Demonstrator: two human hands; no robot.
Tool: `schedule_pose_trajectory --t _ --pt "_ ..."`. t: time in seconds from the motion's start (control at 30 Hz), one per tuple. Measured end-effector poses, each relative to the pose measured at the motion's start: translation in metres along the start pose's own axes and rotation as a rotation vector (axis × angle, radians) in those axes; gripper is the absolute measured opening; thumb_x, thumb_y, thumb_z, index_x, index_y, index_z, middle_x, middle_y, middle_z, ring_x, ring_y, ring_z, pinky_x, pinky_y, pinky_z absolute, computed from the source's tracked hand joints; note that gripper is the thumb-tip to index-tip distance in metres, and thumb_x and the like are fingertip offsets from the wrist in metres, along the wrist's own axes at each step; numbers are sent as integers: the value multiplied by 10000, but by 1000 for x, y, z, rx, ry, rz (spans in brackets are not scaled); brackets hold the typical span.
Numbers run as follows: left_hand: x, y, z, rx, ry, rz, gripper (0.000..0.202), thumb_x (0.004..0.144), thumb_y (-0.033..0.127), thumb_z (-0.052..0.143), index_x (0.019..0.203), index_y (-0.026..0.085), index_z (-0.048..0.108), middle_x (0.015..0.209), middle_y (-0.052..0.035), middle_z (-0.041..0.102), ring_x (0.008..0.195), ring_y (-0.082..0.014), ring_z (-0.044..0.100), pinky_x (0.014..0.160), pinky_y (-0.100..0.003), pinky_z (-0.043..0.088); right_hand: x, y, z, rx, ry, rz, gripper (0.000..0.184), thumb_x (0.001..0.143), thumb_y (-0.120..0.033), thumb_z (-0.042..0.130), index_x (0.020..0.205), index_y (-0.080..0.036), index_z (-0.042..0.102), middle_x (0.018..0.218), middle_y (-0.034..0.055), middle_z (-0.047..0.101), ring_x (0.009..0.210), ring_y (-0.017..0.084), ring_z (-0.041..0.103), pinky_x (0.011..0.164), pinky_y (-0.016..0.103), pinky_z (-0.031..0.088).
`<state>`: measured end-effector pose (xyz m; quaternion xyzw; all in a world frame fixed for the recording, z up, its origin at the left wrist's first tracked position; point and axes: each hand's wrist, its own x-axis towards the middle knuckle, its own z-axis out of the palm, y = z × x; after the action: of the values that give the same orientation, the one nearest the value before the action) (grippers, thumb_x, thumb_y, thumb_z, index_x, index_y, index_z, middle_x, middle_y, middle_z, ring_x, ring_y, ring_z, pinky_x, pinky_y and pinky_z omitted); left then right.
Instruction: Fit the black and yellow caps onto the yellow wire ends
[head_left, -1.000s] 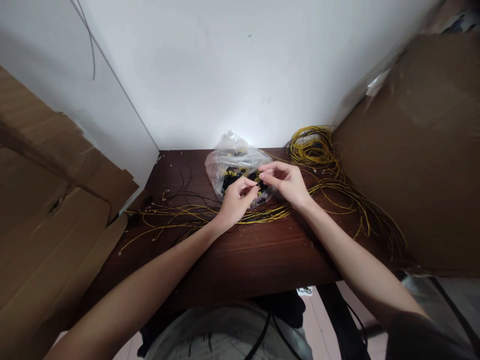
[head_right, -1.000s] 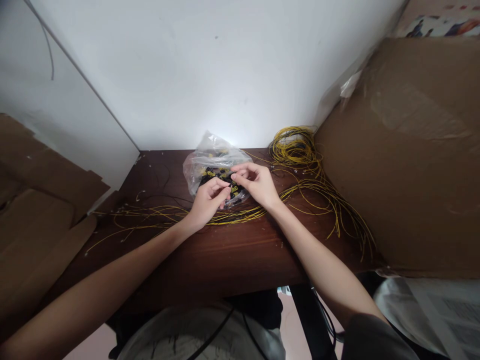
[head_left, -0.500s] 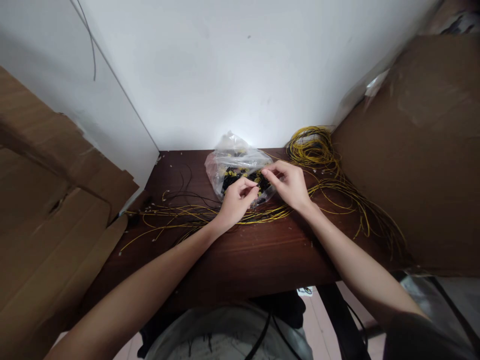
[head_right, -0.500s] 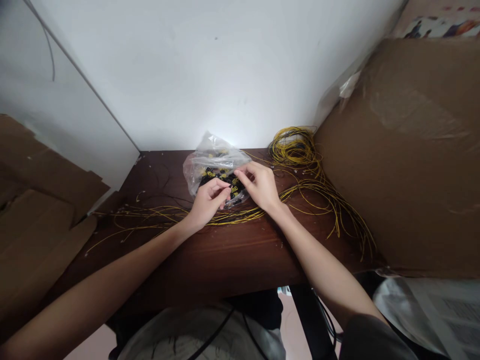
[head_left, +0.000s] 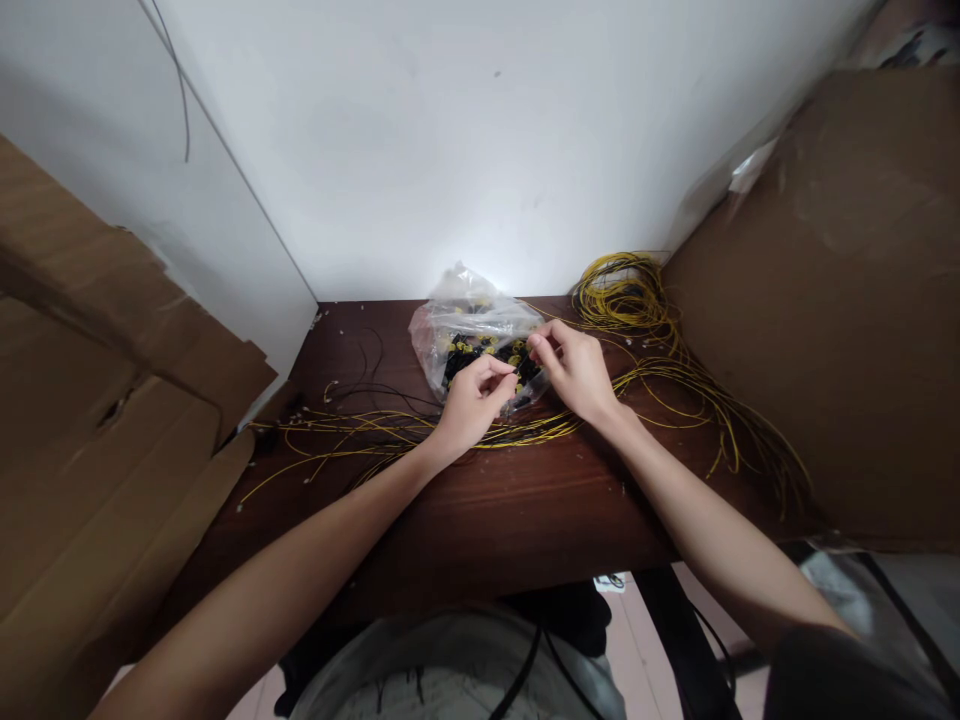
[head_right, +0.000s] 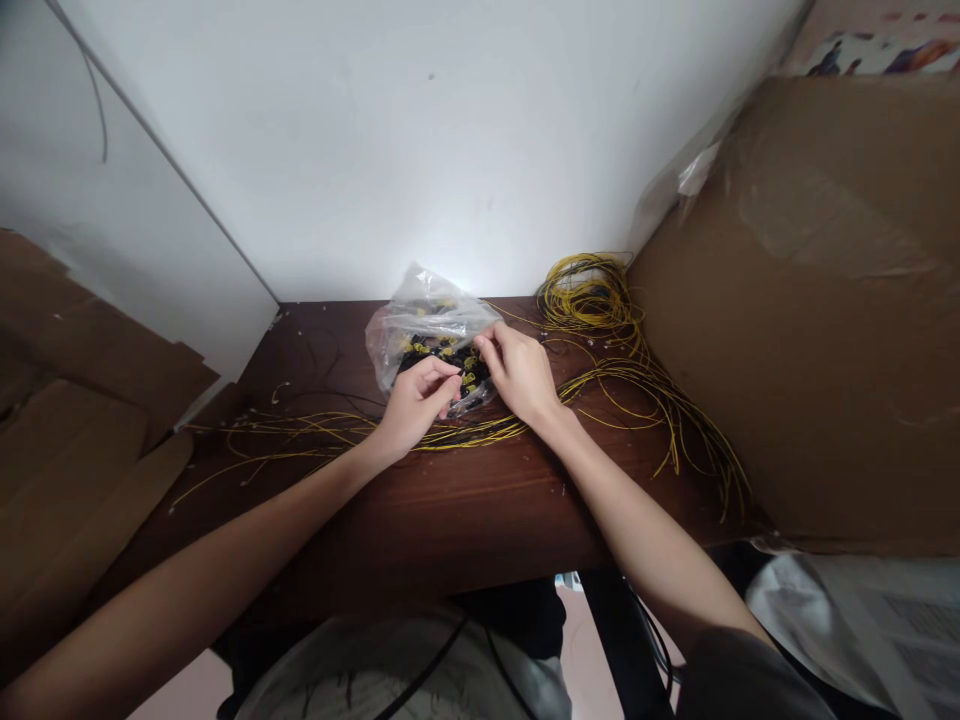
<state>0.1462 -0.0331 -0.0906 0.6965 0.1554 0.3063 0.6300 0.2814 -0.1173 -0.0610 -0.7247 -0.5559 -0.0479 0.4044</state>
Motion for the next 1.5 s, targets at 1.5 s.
schedule_pose_trajectory --t 1.5 --pt "0 3 0 12 -8 -5 81 784 215 547 761 141 526 608 27 539 420 -36 421 405 -167 342 4 -9 -3 590 -178 220 288 747 -426 626 661 -152 621 628 23 615 562 121 538 567 259 438"
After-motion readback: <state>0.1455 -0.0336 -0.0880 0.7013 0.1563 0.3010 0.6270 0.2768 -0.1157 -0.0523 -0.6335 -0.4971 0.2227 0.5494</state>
